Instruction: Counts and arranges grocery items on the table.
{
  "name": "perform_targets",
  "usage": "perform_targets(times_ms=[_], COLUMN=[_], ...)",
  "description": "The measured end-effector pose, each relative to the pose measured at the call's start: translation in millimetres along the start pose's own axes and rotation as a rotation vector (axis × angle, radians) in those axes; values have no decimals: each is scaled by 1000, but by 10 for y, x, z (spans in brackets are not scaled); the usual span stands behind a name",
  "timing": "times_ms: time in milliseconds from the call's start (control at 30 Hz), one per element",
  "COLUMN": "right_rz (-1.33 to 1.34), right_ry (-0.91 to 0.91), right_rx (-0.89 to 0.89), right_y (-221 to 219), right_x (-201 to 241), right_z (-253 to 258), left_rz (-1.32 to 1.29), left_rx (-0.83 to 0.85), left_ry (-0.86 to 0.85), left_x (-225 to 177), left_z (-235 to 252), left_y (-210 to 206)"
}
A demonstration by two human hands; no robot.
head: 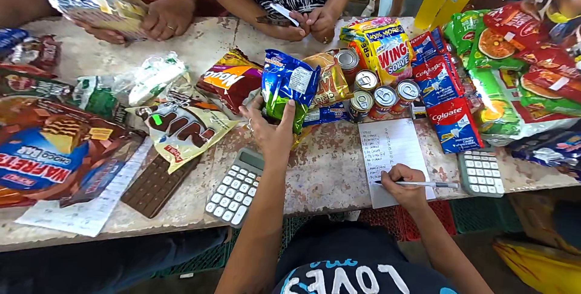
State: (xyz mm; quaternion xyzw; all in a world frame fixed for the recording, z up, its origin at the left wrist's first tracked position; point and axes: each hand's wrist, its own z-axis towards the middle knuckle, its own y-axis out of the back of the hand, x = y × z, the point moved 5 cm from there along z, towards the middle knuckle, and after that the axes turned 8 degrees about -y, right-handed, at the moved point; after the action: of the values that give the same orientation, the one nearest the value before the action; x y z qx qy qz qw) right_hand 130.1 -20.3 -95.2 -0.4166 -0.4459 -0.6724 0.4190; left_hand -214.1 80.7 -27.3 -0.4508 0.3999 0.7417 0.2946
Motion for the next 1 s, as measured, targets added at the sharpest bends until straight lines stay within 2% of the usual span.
perform_targets(times_ms=[467, 1000], right_rz=[-67, -28], right_ry=[20, 28], right_rx=[-18, 21], right_y=[-52, -54], right_x=[-40, -76], right_z=[-29, -30], left_rz=[-4, -61], left_rx=[-6, 15], left_ry=[-33, -4], left_x=[57, 17], left_z=[12, -1], left_y=[-23, -36])
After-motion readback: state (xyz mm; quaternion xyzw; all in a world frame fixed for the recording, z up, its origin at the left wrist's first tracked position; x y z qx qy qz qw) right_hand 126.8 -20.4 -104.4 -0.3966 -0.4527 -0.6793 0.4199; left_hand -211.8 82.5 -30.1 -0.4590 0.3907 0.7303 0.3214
